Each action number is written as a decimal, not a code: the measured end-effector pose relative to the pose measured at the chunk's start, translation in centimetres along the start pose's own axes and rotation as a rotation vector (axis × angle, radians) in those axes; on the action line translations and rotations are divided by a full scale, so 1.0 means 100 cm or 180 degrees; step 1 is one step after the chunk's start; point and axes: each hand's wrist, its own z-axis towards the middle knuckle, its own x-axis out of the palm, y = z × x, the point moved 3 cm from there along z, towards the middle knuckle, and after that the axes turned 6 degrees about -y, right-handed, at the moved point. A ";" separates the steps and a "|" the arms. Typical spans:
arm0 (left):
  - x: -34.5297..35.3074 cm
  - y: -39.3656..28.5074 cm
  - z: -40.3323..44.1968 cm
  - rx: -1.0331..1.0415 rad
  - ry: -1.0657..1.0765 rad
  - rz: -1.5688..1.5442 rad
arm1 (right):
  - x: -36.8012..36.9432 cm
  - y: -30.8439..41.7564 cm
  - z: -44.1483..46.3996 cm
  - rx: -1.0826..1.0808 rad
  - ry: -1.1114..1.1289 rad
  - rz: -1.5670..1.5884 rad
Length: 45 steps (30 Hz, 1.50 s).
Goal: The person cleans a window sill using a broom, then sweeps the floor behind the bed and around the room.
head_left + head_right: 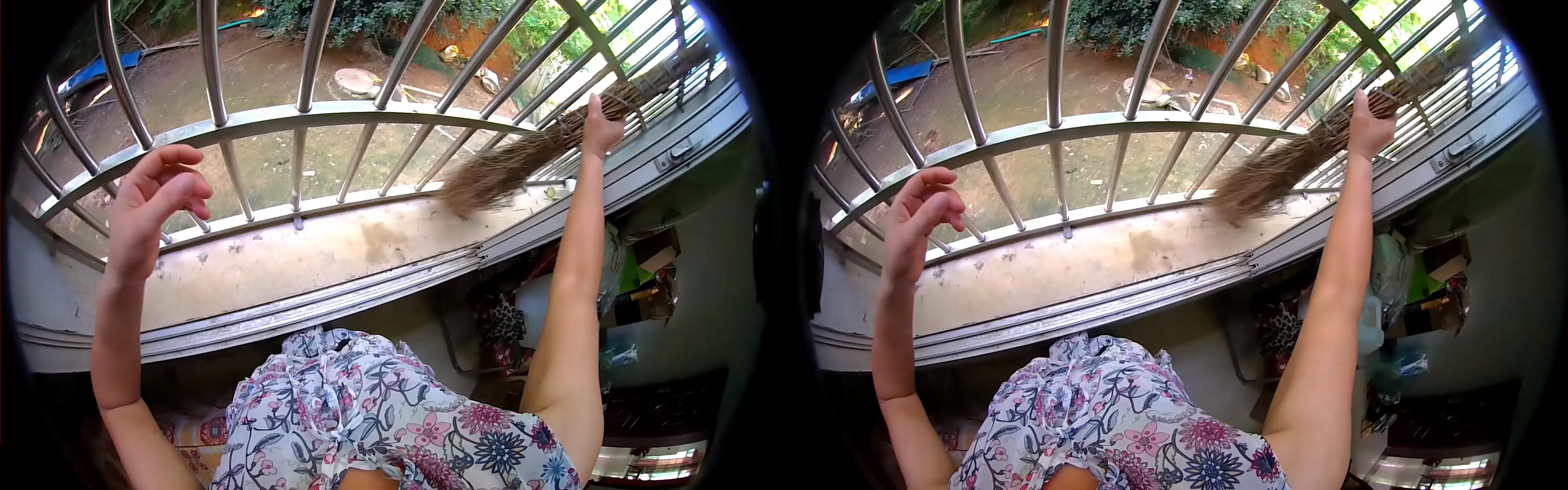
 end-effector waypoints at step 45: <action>0.067 0.037 -0.026 0.0640 -0.0766 -0.1051 | -0.005 0.069 -0.213 -0.0466 0.2100 -0.0134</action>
